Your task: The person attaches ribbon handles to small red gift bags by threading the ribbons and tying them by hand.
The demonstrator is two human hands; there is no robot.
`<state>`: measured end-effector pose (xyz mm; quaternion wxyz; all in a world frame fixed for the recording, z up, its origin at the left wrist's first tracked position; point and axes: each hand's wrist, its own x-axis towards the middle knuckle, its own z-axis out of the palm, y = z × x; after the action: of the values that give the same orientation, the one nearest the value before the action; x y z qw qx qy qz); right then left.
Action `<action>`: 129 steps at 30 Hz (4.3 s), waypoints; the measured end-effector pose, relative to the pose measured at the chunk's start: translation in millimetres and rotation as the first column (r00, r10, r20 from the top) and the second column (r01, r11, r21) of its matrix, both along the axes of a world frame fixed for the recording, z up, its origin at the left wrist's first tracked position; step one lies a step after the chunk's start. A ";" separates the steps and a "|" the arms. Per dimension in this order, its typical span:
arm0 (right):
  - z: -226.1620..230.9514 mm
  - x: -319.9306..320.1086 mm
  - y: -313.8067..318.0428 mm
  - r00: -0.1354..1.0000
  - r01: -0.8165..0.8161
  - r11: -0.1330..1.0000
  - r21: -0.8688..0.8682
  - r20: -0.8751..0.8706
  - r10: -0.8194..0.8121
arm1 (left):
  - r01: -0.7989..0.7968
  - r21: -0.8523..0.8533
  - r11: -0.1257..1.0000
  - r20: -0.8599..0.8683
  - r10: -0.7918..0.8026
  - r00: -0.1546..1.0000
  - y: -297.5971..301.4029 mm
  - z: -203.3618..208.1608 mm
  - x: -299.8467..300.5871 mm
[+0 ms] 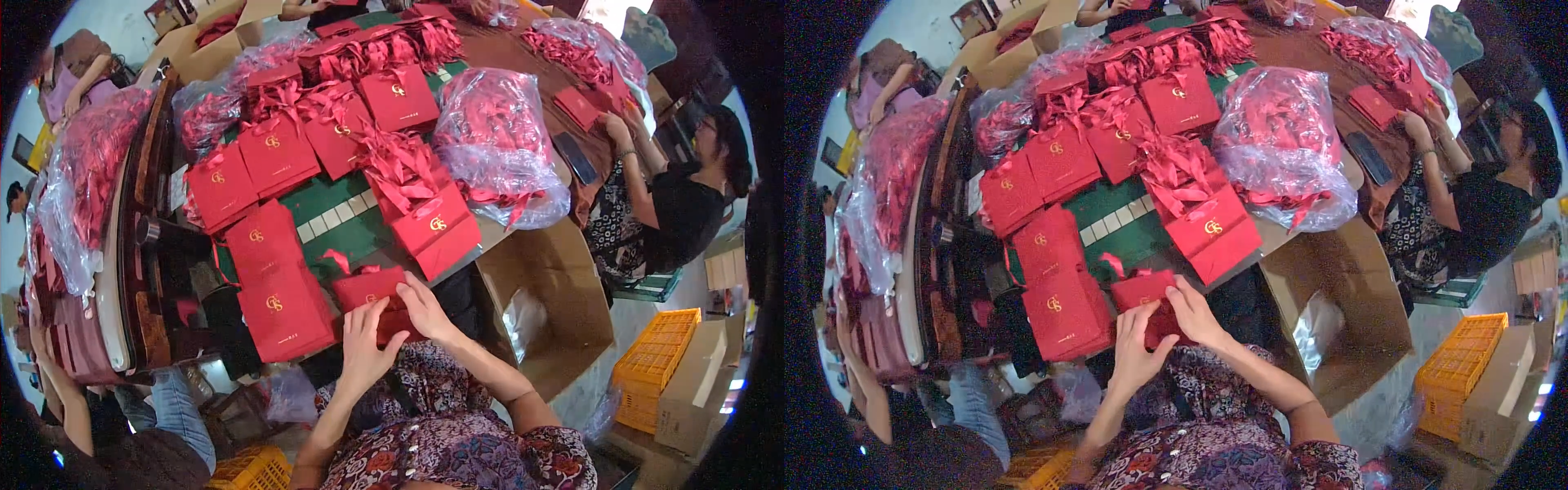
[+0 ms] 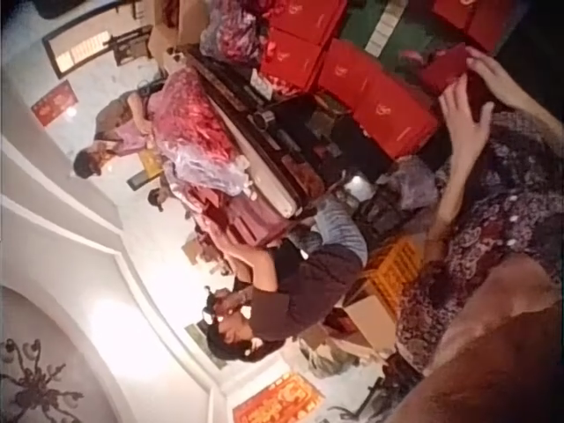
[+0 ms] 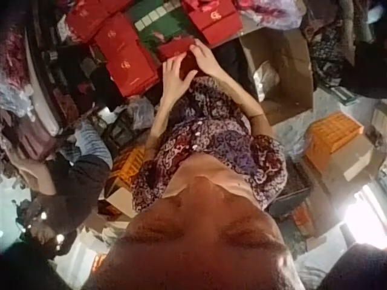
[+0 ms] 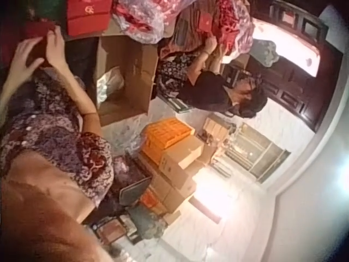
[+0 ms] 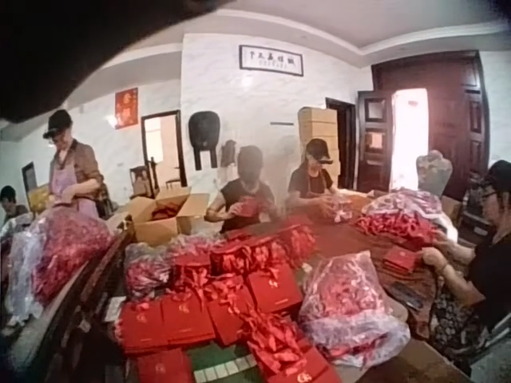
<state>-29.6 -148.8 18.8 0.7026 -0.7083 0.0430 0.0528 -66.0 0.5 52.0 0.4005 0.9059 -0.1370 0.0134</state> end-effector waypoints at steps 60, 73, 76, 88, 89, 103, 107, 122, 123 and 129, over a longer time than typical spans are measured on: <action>12.2 10.1 -91.6 0.731 0.524 0.505 -0.685 0.667 0.145 | -0.198 0.237 0.951 0.163 0.162 0.973 -2.9 -41.9 56.3; -10.8 11.2 -9.5 0.915 0.164 0.805 -0.570 0.394 0.092 | -0.176 0.060 0.982 0.111 0.169 0.979 -6.7 -44.0 53.9; -8.1 12.2 -8.4 0.951 0.145 0.827 -0.543 0.306 0.034 | -0.170 0.019 0.985 0.100 0.167 0.981 -8.7 -44.4 51.9; 8.3 13.4 -5.3 0.936 0.191 0.721 -0.666 0.344 0.070 | -0.192 0.041 0.981 0.247 0.176 0.953 -25.3 -27.5 38.8; 10.2 11.8 -4.9 0.944 0.176 0.765 -0.620 0.327 0.048 | -0.200 0.090 0.976 0.278 0.168 0.946 -27.6 -25.6 35.7; 23.7 27.5 -41.6 0.884 0.042 0.802 -0.596 0.396 0.247 | -0.094 0.013 0.996 0.139 0.091 0.986 -9.6 -24.2 46.1; 26.2 36.6 -47.4 0.842 -0.148 0.747 -0.648 0.314 0.439 | -0.004 0.054 0.999 0.290 -0.012 0.957 -10.2 -25.3 43.1; -15.9 47.8 -46.8 0.930 -0.249 0.906 -0.342 0.177 0.322 | 0.071 0.116 0.991 0.331 -0.106 0.938 -6.1 -18.0 53.3; -18.4 46.5 -43.8 0.953 -0.144 0.944 -0.298 0.216 0.214 | 0.095 0.094 0.991 0.305 -0.120 0.945 -4.8 -17.2 54.5; -11.4 60.2 -58.0 0.967 0.117 0.948 -0.295 0.250 -0.042 | 0.000 0.018 1.000 0.221 -0.004 0.975 -6.1 -16.0 53.4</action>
<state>30.6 -206.8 7.4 0.5852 -0.8079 -0.0059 -0.0694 -12.6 -5.6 36.0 0.3747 0.9021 -0.1819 0.1124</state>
